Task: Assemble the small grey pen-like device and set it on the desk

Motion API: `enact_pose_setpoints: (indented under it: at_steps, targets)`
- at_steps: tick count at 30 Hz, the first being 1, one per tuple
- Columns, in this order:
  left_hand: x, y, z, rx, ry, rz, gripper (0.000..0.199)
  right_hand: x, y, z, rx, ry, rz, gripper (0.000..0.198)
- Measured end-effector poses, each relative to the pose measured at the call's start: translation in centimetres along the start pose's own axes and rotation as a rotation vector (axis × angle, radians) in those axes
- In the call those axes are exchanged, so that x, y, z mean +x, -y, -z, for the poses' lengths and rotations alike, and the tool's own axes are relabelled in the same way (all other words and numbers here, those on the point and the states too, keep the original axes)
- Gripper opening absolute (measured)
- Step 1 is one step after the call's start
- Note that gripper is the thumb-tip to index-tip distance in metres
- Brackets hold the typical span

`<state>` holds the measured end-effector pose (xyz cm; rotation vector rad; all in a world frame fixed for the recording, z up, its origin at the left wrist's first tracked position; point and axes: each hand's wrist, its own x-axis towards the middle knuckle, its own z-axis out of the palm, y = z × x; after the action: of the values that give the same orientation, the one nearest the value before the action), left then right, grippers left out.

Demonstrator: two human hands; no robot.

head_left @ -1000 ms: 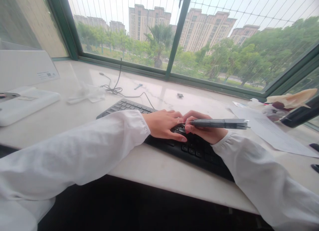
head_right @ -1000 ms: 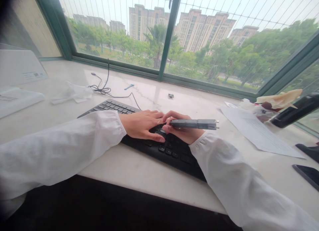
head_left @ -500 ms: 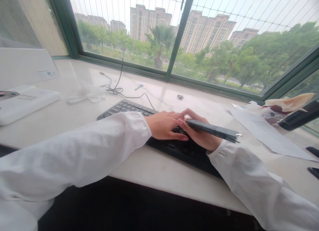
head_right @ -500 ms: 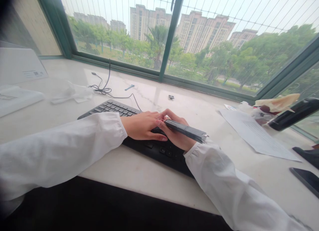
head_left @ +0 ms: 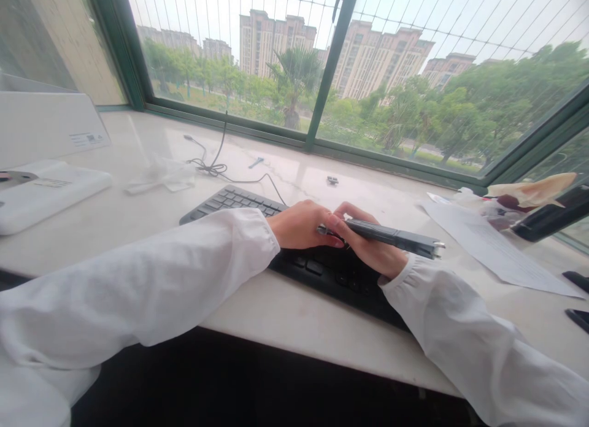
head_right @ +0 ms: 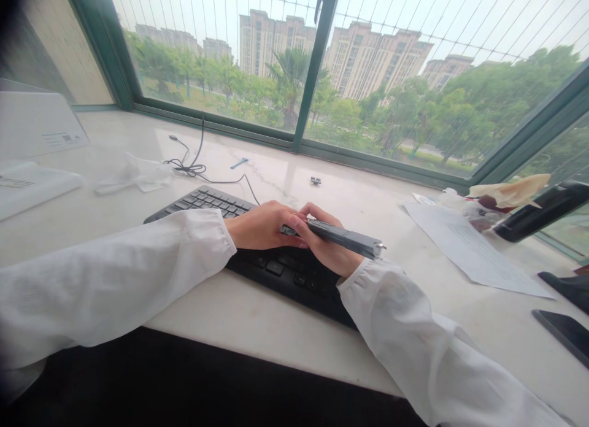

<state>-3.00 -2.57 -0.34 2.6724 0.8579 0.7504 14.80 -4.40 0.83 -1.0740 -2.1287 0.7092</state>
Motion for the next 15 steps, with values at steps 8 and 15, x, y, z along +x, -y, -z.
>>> enact_pose_setpoints:
  at_steps: [8, 15]
  targets:
    - [-0.02, 0.01, 0.08, -0.075, -0.054, 0.007, 0.017, -0.1, -0.29, -0.2, 0.011, -0.048, -0.005, 0.039]
    - [-0.08, -0.09, 0.02, -0.037, -0.027, 0.002, 0.015, -0.1, -0.77, -0.31, -0.037, -0.102, 0.031, 0.036]
